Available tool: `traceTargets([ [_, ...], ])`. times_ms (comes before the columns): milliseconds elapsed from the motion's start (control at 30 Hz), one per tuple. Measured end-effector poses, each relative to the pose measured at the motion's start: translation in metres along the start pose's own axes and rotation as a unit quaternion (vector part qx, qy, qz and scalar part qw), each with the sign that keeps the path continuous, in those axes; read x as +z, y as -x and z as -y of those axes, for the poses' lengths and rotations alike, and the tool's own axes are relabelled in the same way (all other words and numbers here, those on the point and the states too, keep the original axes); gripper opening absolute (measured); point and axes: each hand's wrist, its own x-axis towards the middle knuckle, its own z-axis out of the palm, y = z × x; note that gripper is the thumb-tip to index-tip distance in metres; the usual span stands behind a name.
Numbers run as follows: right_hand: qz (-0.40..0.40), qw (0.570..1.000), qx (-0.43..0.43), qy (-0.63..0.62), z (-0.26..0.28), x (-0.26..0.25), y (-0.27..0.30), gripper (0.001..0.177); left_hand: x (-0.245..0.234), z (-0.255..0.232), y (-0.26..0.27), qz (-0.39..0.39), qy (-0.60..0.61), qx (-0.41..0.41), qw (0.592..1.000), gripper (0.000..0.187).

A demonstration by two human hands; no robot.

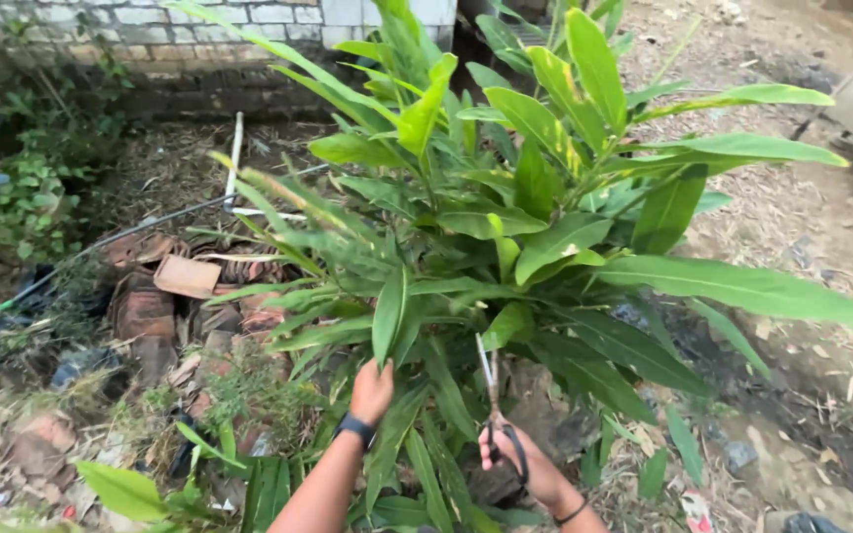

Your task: Pruning leaves from a plant using scissors.

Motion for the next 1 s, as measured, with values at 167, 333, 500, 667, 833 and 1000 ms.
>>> traceTargets([
  [167, 0.02, 0.997, 0.068, 0.009, -0.041, 0.015, -0.046, 0.037, -0.076, -0.012, 0.072, 0.042, -0.102, -0.092, 0.99, 0.035],
  [333, 0.03, 0.928, 0.141, 0.345, -0.054, 0.014, -0.103, 0.056, -0.145, -0.029, 0.119, 0.121, -0.259, -0.134, 0.949, 0.038],
  [500, 0.098, 0.85, 0.139, 0.499, -0.05, 0.011, -0.165, 0.074, -0.164, -0.011, 0.142, 0.139, -0.316, -0.127, 0.93, 0.028],
  [667, 0.141, 0.801, 0.161, 0.558, -0.04, 0.017, -0.228, 0.087, -0.152, 0.015, 0.143, 0.139, -0.357, -0.094, 0.919, 0.029],
  [833, 0.134, 0.797, 0.188, 0.558, -0.024, 0.025, -0.267, 0.085, -0.146, 0.002, 0.138, 0.207, -0.406, -0.041, 0.889, 0.024],
  [1000, 0.134, 0.766, 0.144, 0.611, -0.001, 0.044, -0.269, 0.077, -0.155, -0.002, 0.142, 0.196, -0.385, -0.016, 0.902, 0.025],
])
